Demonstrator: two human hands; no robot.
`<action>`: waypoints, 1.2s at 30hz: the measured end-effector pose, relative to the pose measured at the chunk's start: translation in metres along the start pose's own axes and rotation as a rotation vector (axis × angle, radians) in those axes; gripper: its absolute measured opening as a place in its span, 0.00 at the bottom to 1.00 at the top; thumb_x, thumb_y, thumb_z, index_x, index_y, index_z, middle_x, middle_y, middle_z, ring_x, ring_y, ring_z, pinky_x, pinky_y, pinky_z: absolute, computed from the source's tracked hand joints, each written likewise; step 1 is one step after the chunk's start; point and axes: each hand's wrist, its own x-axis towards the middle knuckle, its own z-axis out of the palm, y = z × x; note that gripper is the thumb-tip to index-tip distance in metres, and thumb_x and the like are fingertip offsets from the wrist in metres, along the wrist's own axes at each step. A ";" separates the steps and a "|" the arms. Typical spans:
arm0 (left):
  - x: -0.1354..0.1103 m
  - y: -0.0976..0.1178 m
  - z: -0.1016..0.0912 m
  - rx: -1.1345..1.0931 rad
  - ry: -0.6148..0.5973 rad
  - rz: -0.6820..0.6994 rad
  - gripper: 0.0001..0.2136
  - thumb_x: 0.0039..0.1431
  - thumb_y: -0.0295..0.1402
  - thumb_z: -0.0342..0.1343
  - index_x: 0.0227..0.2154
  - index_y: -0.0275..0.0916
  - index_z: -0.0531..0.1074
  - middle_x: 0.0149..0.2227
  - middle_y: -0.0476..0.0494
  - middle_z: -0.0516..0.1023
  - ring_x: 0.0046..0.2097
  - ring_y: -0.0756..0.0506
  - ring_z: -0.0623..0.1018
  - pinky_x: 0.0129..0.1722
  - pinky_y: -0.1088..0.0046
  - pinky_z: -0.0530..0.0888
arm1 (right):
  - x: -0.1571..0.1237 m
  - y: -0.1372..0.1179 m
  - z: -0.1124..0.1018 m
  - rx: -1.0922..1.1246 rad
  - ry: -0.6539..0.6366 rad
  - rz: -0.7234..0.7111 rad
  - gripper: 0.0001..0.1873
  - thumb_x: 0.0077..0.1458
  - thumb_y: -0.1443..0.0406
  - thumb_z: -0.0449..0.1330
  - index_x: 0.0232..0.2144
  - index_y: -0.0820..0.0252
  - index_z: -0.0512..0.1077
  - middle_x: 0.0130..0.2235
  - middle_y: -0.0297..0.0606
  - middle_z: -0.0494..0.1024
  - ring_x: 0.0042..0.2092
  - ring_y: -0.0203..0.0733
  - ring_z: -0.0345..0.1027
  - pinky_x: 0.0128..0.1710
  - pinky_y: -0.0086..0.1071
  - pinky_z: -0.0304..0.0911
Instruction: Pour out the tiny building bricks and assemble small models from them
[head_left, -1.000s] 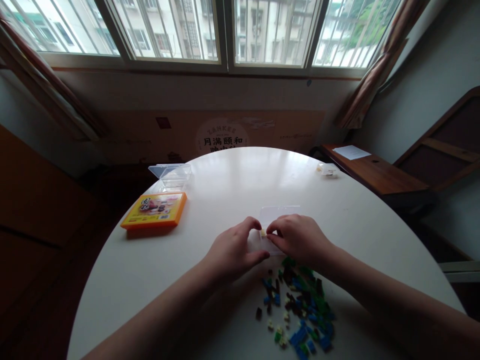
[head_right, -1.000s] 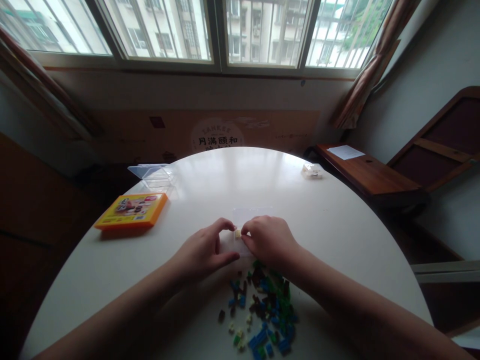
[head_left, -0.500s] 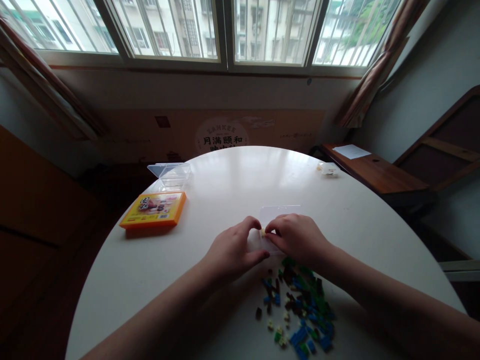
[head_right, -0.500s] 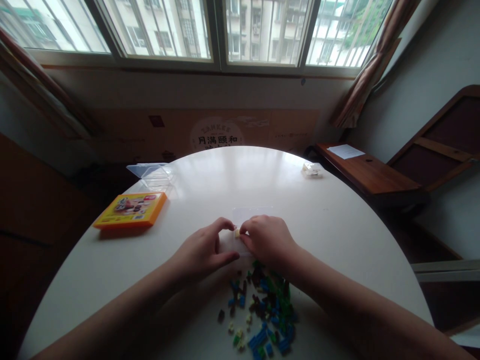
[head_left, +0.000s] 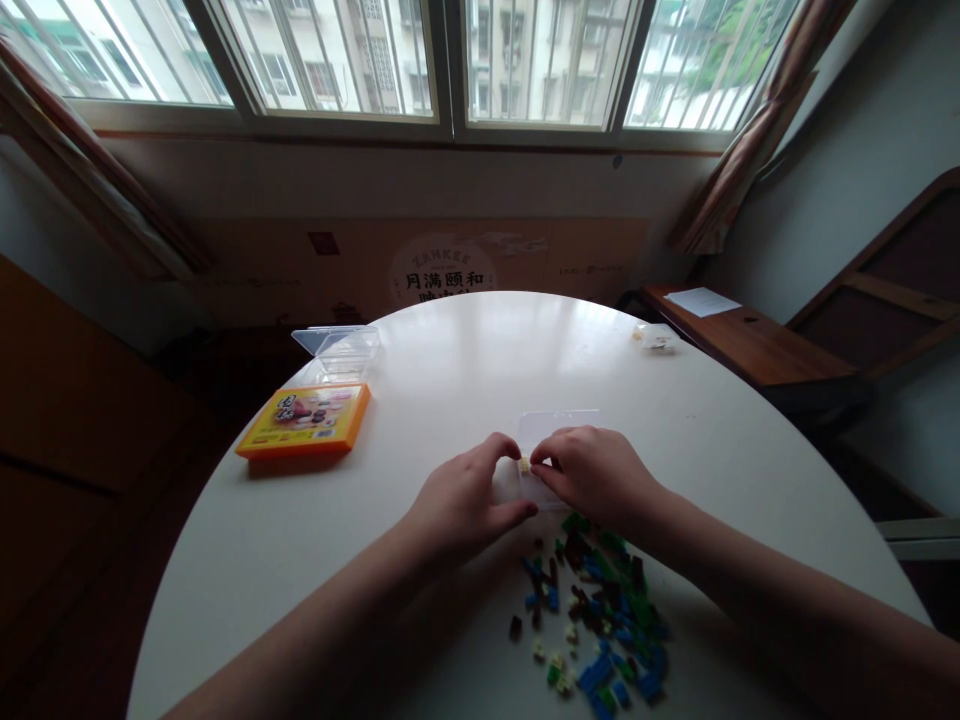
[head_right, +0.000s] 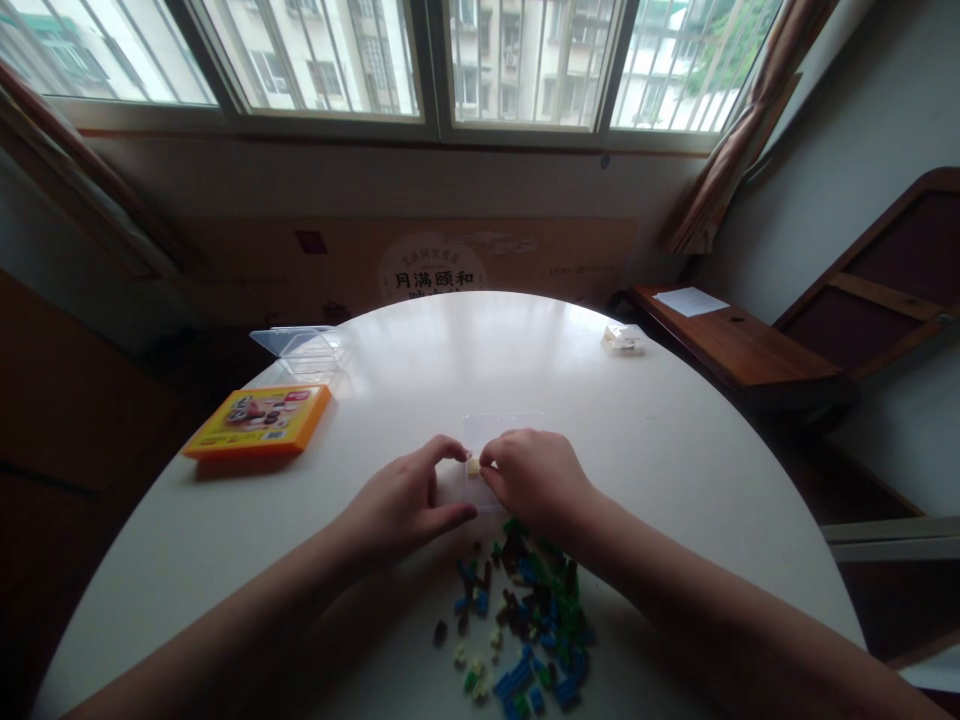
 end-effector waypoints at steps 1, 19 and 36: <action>0.000 0.000 0.000 0.004 0.000 0.001 0.21 0.51 0.42 0.62 0.48 0.43 0.68 0.29 0.49 0.75 0.33 0.41 0.76 0.34 0.68 0.68 | 0.000 0.000 0.000 -0.002 -0.001 0.001 0.11 0.58 0.64 0.57 0.35 0.50 0.81 0.35 0.32 0.82 0.36 0.41 0.74 0.32 0.31 0.59; 0.000 0.002 0.001 0.054 -0.016 -0.020 0.21 0.52 0.41 0.61 0.49 0.44 0.67 0.31 0.48 0.76 0.35 0.41 0.76 0.35 0.68 0.69 | 0.001 -0.003 0.000 -0.019 0.009 0.005 0.11 0.59 0.63 0.57 0.34 0.50 0.80 0.34 0.31 0.82 0.34 0.38 0.74 0.30 0.31 0.54; 0.000 0.000 0.000 0.056 -0.028 -0.039 0.22 0.52 0.45 0.62 0.48 0.45 0.66 0.31 0.49 0.76 0.35 0.41 0.76 0.34 0.69 0.68 | -0.010 0.015 -0.029 -0.024 -0.009 0.065 0.10 0.57 0.63 0.59 0.35 0.48 0.81 0.35 0.29 0.82 0.35 0.39 0.74 0.31 0.31 0.58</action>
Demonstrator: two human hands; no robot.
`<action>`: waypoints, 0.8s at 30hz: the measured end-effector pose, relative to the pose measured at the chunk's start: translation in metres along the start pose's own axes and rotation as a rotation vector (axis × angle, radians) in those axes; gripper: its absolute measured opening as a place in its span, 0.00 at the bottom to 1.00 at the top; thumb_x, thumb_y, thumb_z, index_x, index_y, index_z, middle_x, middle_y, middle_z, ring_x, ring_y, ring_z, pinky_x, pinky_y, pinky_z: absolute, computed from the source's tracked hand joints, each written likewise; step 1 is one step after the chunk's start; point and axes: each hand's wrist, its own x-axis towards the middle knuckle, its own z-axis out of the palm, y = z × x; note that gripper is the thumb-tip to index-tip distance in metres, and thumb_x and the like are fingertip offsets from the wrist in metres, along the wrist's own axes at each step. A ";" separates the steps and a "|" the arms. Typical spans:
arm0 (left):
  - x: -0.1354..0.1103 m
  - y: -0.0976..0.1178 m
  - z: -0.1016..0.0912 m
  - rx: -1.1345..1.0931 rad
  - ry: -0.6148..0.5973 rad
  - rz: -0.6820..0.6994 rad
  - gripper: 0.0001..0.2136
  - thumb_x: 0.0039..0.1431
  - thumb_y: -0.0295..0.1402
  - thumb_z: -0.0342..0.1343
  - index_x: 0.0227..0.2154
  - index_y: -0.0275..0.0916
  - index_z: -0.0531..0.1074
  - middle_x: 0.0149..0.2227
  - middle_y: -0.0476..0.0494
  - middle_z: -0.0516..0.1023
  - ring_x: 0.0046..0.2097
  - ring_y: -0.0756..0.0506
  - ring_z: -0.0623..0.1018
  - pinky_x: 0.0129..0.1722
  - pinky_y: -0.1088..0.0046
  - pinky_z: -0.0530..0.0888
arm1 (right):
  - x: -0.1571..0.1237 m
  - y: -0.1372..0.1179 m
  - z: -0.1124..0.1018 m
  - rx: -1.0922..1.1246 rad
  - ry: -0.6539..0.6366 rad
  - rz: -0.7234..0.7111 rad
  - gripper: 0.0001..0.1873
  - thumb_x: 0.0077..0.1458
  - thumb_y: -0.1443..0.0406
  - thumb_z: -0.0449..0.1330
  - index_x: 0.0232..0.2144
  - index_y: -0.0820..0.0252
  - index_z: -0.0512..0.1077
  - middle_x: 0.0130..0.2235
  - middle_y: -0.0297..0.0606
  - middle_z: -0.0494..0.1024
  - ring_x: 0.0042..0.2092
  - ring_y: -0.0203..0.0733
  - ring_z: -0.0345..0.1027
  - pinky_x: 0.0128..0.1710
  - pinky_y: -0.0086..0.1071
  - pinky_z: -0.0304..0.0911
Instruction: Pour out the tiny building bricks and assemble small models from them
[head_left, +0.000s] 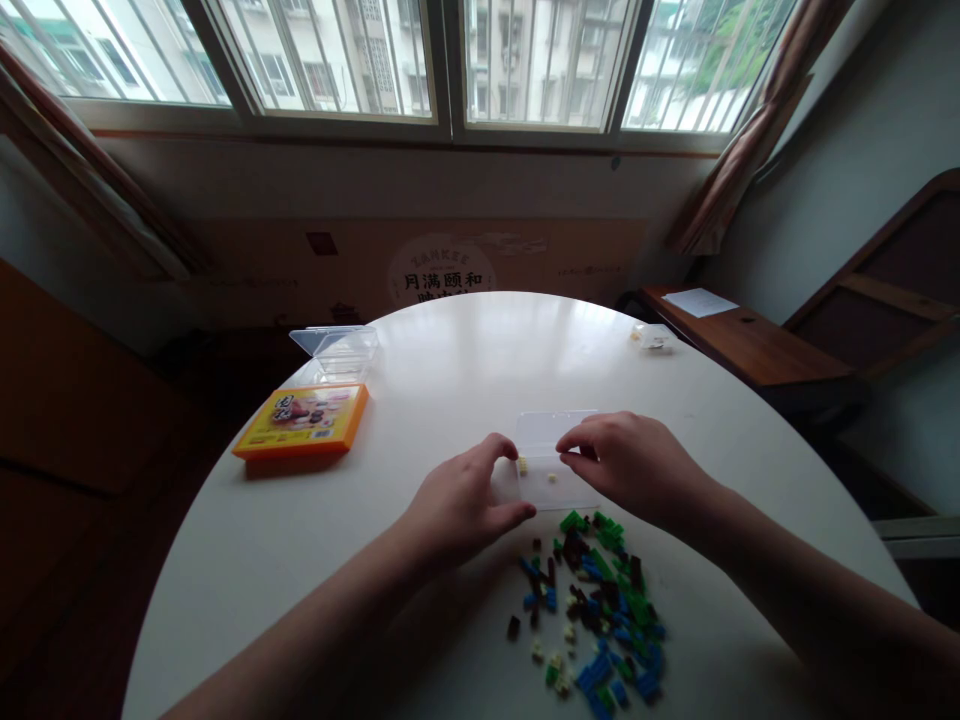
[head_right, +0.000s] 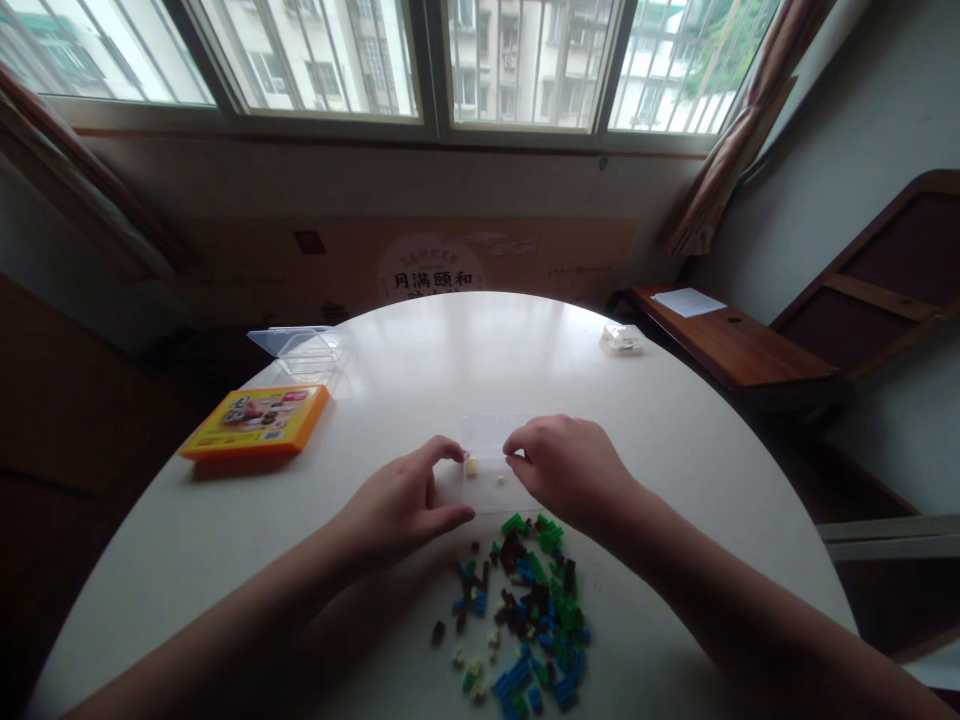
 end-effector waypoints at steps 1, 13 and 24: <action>0.000 0.000 0.000 -0.008 -0.002 -0.001 0.23 0.52 0.45 0.62 0.48 0.44 0.66 0.31 0.49 0.76 0.35 0.41 0.76 0.34 0.69 0.68 | -0.001 0.001 -0.001 0.004 -0.011 -0.001 0.10 0.57 0.63 0.59 0.35 0.48 0.81 0.35 0.29 0.82 0.35 0.39 0.74 0.31 0.31 0.58; -0.005 0.004 -0.026 0.084 -0.094 0.169 0.06 0.55 0.36 0.61 0.30 0.40 0.74 0.31 0.49 0.76 0.32 0.48 0.74 0.32 0.73 0.68 | -0.004 0.003 0.001 0.020 -0.068 -0.059 0.09 0.57 0.62 0.60 0.35 0.47 0.81 0.34 0.29 0.81 0.35 0.38 0.72 0.31 0.30 0.57; -0.011 0.008 -0.025 0.078 -0.308 0.368 0.07 0.55 0.27 0.59 0.34 0.44 0.81 0.38 0.48 0.79 0.33 0.50 0.76 0.33 0.77 0.70 | -0.001 0.001 0.012 -0.007 -0.119 -0.070 0.09 0.56 0.62 0.59 0.34 0.49 0.81 0.36 0.33 0.81 0.36 0.39 0.72 0.30 0.31 0.56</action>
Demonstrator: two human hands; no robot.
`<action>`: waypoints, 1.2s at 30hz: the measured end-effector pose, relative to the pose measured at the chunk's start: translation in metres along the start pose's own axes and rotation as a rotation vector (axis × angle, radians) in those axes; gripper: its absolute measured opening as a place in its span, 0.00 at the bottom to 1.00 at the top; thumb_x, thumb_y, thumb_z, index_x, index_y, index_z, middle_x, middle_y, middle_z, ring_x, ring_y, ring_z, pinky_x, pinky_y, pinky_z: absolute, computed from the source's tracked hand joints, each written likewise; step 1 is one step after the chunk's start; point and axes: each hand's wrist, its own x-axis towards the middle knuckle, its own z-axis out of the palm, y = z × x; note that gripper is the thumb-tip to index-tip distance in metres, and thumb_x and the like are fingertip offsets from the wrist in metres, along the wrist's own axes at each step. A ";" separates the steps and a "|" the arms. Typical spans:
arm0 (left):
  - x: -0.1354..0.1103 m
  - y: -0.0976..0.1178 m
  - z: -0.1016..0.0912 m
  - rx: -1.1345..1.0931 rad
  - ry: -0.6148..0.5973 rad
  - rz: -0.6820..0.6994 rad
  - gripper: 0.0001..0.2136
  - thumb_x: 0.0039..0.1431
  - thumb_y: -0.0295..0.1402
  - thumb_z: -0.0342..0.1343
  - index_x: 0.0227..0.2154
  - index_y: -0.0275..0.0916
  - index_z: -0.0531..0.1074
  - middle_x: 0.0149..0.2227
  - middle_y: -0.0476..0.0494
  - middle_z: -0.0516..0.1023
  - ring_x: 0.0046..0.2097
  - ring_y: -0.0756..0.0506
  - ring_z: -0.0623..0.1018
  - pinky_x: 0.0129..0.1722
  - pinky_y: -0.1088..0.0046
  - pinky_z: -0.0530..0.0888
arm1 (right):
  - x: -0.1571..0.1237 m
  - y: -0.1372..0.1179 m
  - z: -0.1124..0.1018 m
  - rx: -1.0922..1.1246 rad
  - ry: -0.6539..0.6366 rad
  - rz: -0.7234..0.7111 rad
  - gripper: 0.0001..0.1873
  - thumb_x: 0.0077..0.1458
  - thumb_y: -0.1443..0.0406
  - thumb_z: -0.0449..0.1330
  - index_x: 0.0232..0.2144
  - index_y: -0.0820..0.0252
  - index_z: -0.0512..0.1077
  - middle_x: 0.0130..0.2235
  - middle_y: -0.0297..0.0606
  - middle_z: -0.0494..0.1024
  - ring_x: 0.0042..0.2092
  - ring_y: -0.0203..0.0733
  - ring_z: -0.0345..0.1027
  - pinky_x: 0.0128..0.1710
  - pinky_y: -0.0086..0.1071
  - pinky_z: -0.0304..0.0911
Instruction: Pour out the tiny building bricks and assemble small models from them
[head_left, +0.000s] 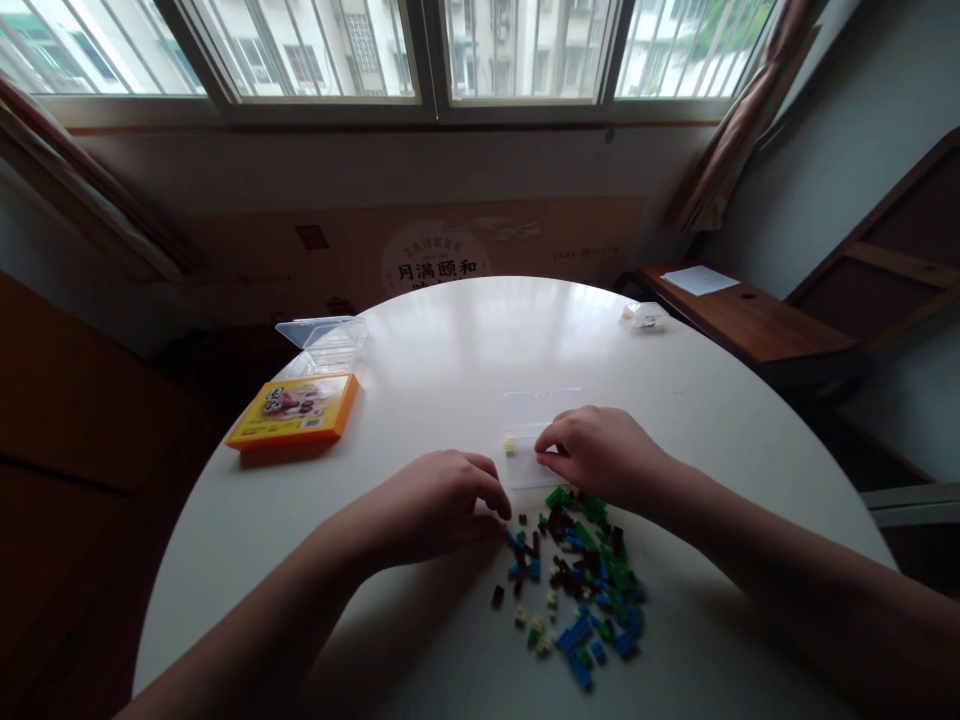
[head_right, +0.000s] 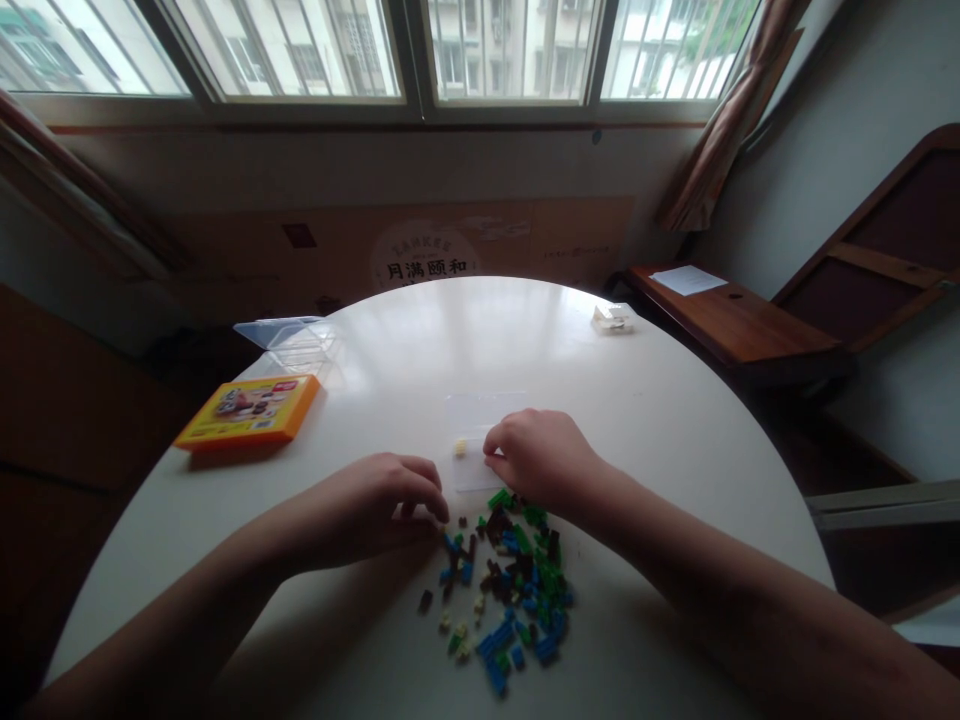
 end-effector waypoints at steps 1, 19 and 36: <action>0.000 0.000 0.000 0.002 -0.004 0.000 0.07 0.55 0.27 0.59 0.34 0.44 0.81 0.38 0.48 0.79 0.33 0.50 0.76 0.33 0.77 0.70 | 0.000 0.000 0.000 -0.001 -0.003 0.001 0.09 0.56 0.62 0.59 0.34 0.49 0.81 0.36 0.33 0.81 0.36 0.39 0.72 0.30 0.31 0.56; 0.002 0.000 0.003 0.033 -0.013 0.034 0.08 0.53 0.23 0.55 0.30 0.41 0.77 0.35 0.50 0.77 0.32 0.51 0.73 0.33 0.78 0.68 | -0.032 -0.010 -0.045 0.072 -0.182 -0.385 0.10 0.54 0.69 0.60 0.29 0.51 0.79 0.28 0.28 0.78 0.29 0.32 0.68 0.29 0.28 0.53; 0.001 0.012 -0.005 0.102 -0.051 -0.097 0.04 0.47 0.26 0.52 0.23 0.39 0.62 0.28 0.50 0.68 0.30 0.50 0.66 0.27 0.75 0.62 | -0.033 -0.016 -0.035 0.039 -0.309 -0.469 0.11 0.51 0.74 0.57 0.22 0.56 0.74 0.28 0.29 0.77 0.27 0.33 0.61 0.28 0.28 0.52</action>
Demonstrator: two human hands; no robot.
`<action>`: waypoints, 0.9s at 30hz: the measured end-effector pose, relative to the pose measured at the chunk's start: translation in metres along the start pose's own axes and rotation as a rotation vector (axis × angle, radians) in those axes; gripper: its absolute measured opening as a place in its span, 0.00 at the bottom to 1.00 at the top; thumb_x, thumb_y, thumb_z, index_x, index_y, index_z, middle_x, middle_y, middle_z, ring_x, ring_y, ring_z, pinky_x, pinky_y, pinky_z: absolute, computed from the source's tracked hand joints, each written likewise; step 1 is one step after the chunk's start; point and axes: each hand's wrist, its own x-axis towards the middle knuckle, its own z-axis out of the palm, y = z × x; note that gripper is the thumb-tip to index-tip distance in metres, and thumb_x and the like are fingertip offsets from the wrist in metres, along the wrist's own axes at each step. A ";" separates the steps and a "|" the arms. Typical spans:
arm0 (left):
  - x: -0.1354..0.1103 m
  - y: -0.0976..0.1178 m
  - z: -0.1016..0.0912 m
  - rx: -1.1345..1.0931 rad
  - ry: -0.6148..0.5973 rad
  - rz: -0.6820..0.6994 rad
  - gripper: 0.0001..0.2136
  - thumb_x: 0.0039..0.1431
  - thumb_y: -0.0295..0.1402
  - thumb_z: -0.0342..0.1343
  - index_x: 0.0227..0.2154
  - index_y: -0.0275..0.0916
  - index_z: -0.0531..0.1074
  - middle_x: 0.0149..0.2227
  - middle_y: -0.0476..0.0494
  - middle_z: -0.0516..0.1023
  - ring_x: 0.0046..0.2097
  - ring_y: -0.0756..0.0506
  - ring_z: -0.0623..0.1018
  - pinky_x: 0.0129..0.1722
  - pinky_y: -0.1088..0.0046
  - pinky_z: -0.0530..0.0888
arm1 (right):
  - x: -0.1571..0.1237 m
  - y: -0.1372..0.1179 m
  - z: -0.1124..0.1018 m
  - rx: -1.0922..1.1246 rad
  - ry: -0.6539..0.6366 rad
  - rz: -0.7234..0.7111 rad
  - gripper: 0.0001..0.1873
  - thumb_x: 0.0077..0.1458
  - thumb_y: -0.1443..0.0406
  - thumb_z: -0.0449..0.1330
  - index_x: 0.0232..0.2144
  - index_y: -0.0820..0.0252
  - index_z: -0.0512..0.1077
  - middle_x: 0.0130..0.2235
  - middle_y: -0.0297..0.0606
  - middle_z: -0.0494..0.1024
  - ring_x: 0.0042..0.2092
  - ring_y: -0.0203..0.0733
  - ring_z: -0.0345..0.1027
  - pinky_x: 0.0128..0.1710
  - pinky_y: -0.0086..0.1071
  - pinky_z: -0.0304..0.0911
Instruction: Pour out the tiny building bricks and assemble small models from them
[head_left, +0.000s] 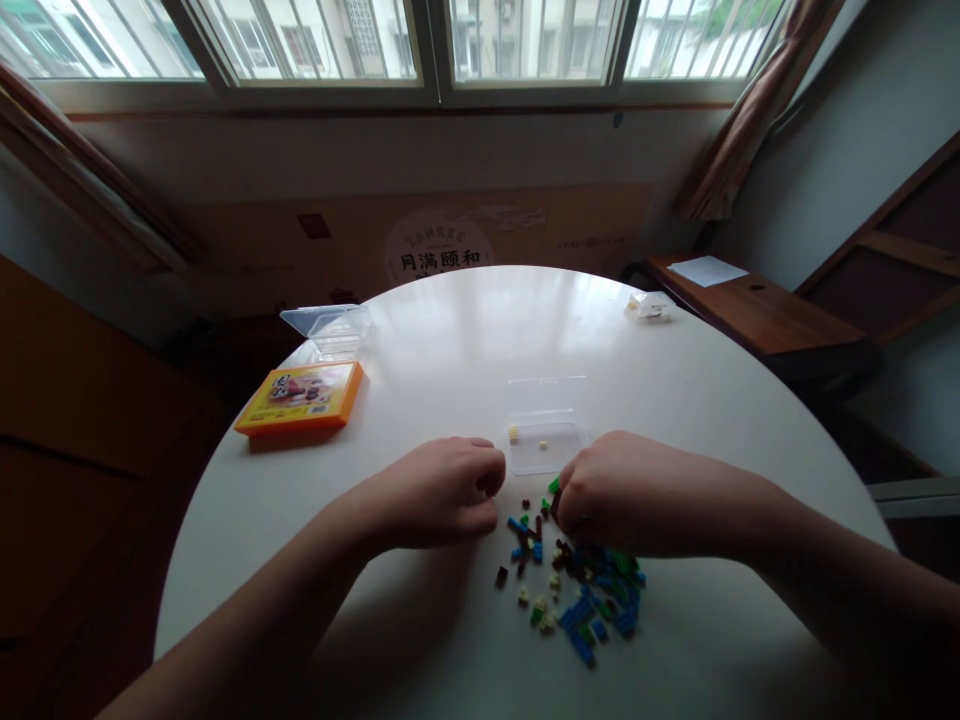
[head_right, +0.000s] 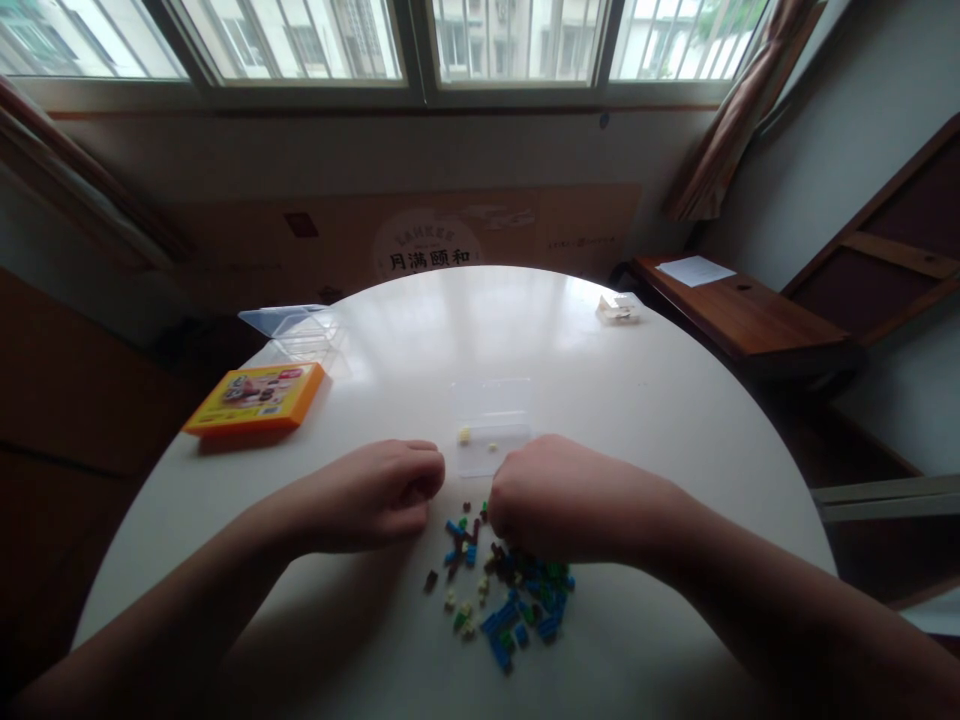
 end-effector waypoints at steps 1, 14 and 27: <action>0.000 0.000 0.000 0.005 -0.004 -0.002 0.04 0.47 0.26 0.52 0.23 0.39 0.62 0.29 0.50 0.68 0.30 0.49 0.66 0.27 0.75 0.62 | 0.000 0.001 0.001 0.008 -0.004 0.002 0.12 0.51 0.74 0.57 0.23 0.56 0.75 0.28 0.29 0.77 0.27 0.33 0.61 0.29 0.28 0.52; -0.002 -0.007 0.005 0.029 -0.002 0.039 0.05 0.51 0.28 0.53 0.24 0.39 0.63 0.29 0.51 0.69 0.29 0.50 0.67 0.27 0.75 0.62 | 0.002 -0.001 0.004 -0.060 0.021 0.012 0.10 0.52 0.71 0.56 0.22 0.59 0.73 0.26 0.31 0.76 0.25 0.32 0.60 0.26 0.29 0.48; -0.003 -0.009 0.008 0.065 0.007 0.070 0.04 0.55 0.29 0.54 0.25 0.39 0.67 0.30 0.51 0.72 0.30 0.51 0.69 0.29 0.76 0.63 | 0.007 -0.009 0.007 -0.066 0.083 -0.046 0.09 0.53 0.71 0.57 0.23 0.60 0.73 0.25 0.31 0.74 0.24 0.31 0.55 0.24 0.30 0.43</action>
